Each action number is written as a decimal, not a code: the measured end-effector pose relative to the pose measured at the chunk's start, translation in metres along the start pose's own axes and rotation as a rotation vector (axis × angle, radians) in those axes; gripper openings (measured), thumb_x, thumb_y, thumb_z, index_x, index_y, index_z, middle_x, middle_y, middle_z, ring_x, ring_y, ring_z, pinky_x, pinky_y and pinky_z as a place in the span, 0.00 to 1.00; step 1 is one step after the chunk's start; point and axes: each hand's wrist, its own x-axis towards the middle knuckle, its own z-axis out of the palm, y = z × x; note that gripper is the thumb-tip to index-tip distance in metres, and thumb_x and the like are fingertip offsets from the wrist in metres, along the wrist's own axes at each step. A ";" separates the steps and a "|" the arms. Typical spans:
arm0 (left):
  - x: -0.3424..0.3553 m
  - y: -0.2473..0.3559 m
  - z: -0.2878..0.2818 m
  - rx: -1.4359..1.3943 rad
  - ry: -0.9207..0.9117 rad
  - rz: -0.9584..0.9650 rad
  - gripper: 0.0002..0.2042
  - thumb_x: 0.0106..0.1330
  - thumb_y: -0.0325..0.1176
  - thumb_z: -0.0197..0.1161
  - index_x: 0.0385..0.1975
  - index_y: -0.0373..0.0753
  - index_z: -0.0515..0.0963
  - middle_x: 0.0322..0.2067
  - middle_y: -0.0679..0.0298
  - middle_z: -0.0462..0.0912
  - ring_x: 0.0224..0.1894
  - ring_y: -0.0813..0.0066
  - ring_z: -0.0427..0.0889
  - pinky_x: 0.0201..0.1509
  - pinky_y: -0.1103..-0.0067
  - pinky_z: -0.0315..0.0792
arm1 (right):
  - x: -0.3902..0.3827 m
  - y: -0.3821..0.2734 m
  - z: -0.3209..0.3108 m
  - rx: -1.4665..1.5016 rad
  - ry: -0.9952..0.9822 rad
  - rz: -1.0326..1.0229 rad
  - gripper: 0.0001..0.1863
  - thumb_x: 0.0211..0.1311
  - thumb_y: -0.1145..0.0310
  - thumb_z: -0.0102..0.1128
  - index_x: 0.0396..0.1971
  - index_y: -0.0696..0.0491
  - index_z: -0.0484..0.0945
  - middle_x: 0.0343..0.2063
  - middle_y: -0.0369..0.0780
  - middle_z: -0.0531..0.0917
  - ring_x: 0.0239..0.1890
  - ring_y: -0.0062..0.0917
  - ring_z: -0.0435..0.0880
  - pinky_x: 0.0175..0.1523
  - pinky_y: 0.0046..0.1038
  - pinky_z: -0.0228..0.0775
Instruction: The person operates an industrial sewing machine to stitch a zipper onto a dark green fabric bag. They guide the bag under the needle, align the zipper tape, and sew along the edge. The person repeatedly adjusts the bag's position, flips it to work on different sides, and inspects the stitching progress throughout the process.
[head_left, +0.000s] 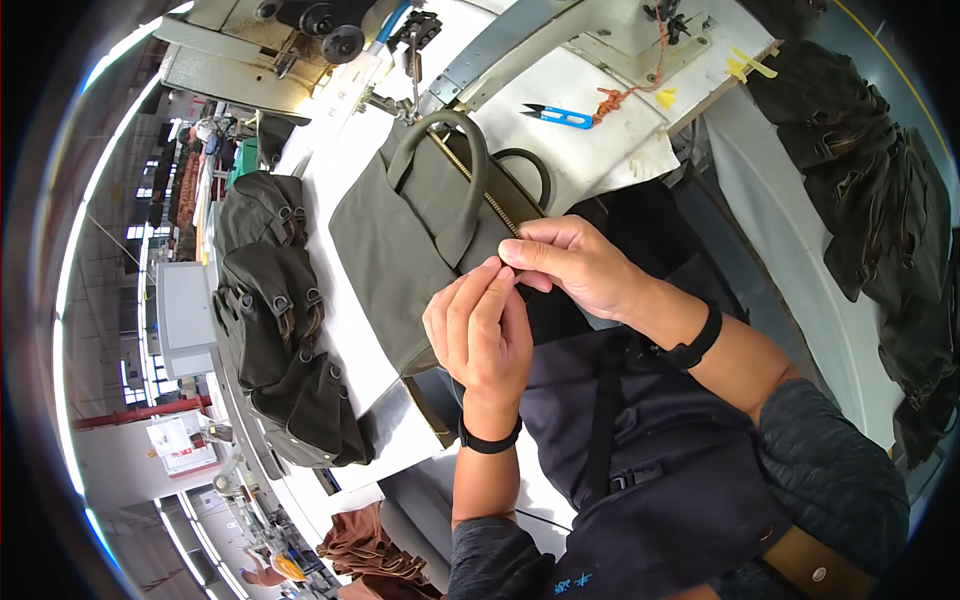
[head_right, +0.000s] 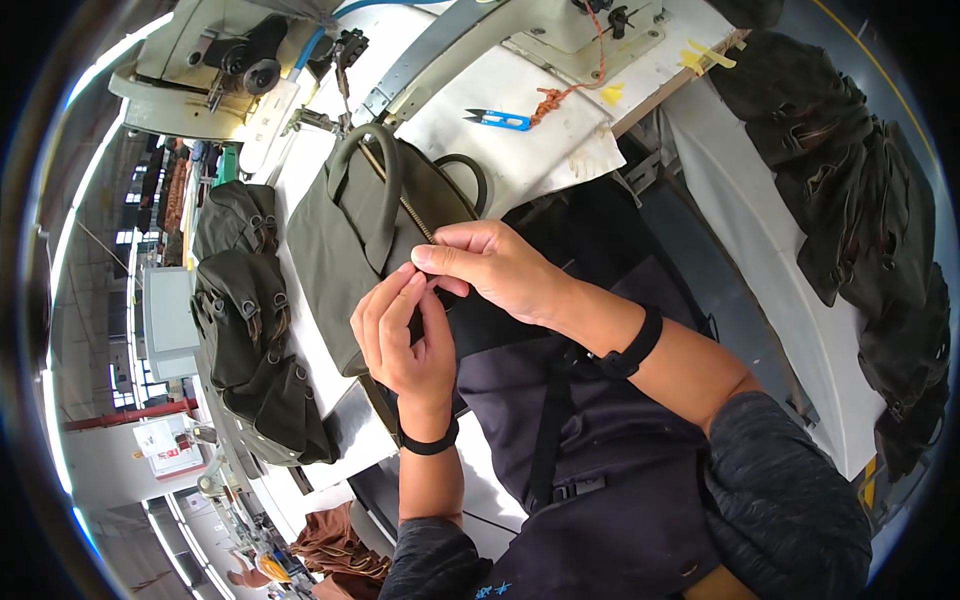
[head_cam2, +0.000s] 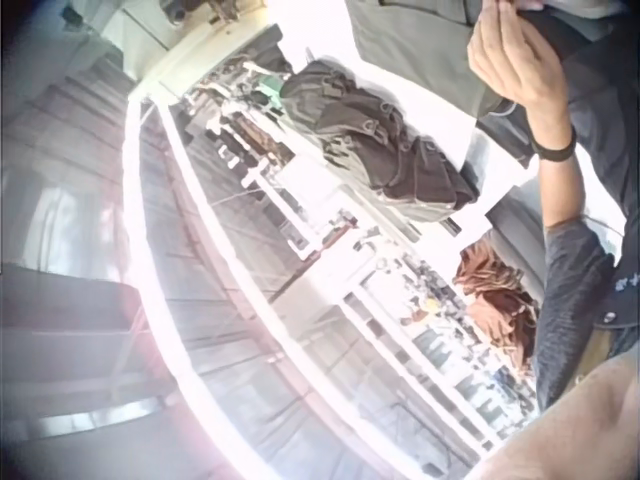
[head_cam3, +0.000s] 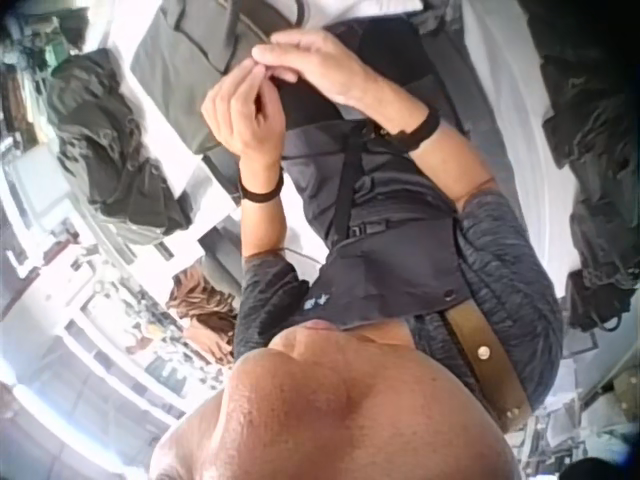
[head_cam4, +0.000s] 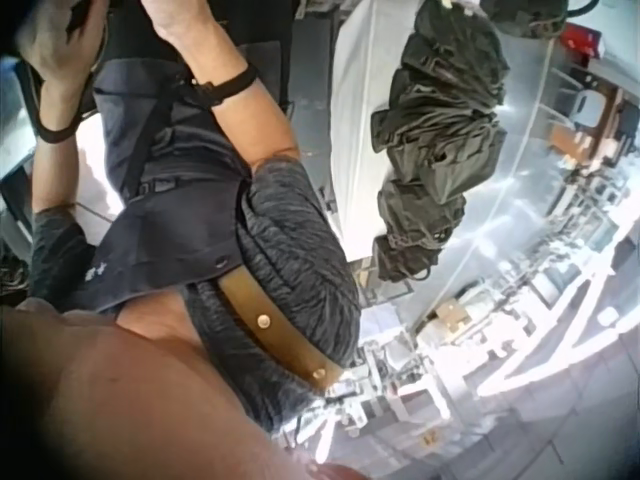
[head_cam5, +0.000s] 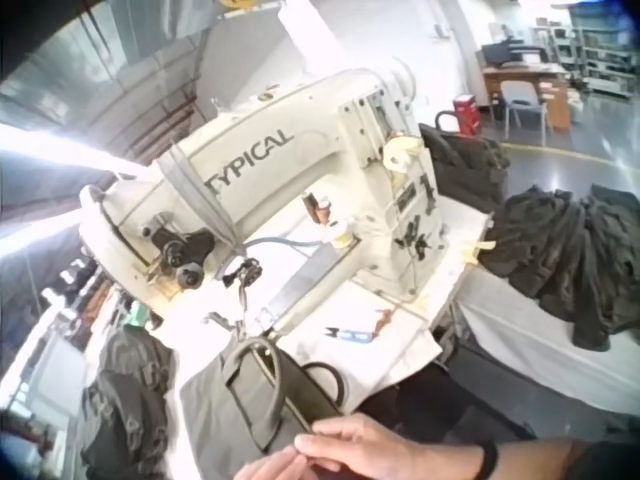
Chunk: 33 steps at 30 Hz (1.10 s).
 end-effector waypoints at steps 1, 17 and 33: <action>-0.001 0.001 0.000 -0.009 0.004 0.005 0.17 0.55 0.14 0.74 0.43 0.40 0.86 0.44 0.63 0.90 0.42 0.64 0.88 0.47 0.71 0.77 | -0.001 0.000 0.000 0.015 -0.005 0.004 0.18 0.81 0.61 0.61 0.27 0.53 0.81 0.22 0.28 0.73 0.28 0.11 0.68 0.34 0.19 0.60; -0.001 0.003 0.003 -0.002 -0.025 -0.034 0.16 0.53 0.15 0.75 0.39 0.41 0.87 0.42 0.63 0.91 0.39 0.64 0.88 0.46 0.72 0.77 | -0.002 -0.013 -0.014 -0.231 0.017 0.020 0.23 0.81 0.59 0.61 0.22 0.52 0.74 0.22 0.27 0.69 0.28 0.11 0.67 0.36 0.20 0.64; 0.004 0.007 -0.014 -0.074 -0.170 -0.098 0.16 0.57 0.20 0.78 0.44 0.40 0.87 0.45 0.61 0.88 0.44 0.61 0.87 0.50 0.71 0.77 | 0.001 0.002 -0.002 -0.133 0.084 -0.070 0.23 0.79 0.62 0.64 0.20 0.50 0.69 0.21 0.23 0.64 0.27 0.06 0.59 0.29 0.21 0.51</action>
